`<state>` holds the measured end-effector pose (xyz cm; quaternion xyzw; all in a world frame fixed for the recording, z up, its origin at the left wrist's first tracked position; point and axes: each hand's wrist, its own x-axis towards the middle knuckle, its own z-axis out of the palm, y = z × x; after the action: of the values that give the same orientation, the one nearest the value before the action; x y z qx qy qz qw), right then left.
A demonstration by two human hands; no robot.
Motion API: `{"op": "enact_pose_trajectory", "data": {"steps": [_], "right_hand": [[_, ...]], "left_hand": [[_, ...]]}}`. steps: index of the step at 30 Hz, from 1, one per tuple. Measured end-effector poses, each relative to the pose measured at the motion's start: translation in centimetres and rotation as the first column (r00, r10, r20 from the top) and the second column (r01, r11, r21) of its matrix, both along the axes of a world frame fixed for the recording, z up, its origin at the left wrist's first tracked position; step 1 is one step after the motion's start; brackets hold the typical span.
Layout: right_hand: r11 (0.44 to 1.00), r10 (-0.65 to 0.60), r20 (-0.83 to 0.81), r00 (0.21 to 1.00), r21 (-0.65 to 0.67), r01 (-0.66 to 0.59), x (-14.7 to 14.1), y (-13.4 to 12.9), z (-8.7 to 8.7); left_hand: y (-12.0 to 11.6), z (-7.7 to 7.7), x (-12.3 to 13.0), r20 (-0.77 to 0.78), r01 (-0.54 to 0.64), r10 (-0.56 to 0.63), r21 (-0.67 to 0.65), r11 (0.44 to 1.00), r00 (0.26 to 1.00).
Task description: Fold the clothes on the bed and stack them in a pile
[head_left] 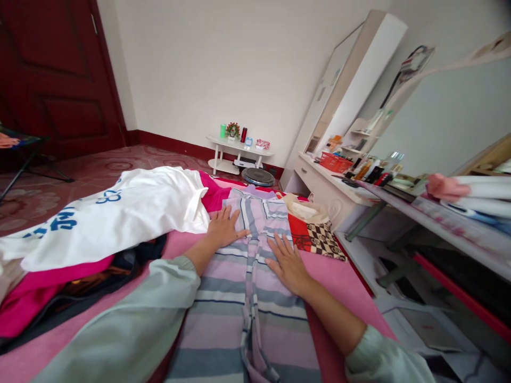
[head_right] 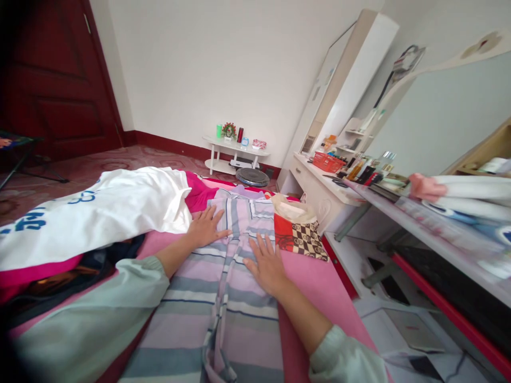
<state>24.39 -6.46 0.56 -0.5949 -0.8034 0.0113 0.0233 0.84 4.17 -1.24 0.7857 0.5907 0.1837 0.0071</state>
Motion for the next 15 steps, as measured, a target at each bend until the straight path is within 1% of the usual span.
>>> {"op": "enact_pose_trajectory", "data": {"steps": [2,4,7,9,11,13,15], "right_hand": [[1.0,-0.006,-0.015,1.0,-0.007,0.006,-0.3,-1.0,0.2],[0.999,0.023,-0.054,0.998,-0.023,-0.024,-0.6,-2.2,0.5],[0.991,0.129,-0.157,0.979,-0.027,-0.135,-0.7,-4.9,1.5],[0.979,0.197,-0.261,0.945,0.002,-0.204,-0.8,-7.2,2.6],[0.971,0.229,-0.366,0.902,0.015,-0.24,-1.0,-9.7,4.0],[0.971,0.207,-0.421,0.883,-0.019,-0.237,-1.6,-12.4,5.3],[0.978,0.138,-0.407,0.903,-0.088,-0.189,-2.4,-15.0,6.1]], "left_hand": [[-0.9,0.0,-0.1,-0.008,-0.003,0.003,0.048,0.999,1.0],[-2.3,-0.1,-0.4,-0.017,0.023,-0.021,0.09,0.996,1.0],[-5.6,-0.1,-1.5,-0.032,0.13,-0.127,0.104,0.986,0.991],[-8.2,0.1,-2.6,-0.033,0.221,-0.219,0.081,0.972,0.975],[-10.9,0.6,-3.7,-0.019,0.311,-0.311,0.042,0.949,0.95],[-13.6,1.4,-4.6,0.017,0.4,-0.4,-0.012,0.917,0.917],[-16.2,2.3,-5.2,0.089,0.472,-0.466,-0.052,0.88,0.88]]}}
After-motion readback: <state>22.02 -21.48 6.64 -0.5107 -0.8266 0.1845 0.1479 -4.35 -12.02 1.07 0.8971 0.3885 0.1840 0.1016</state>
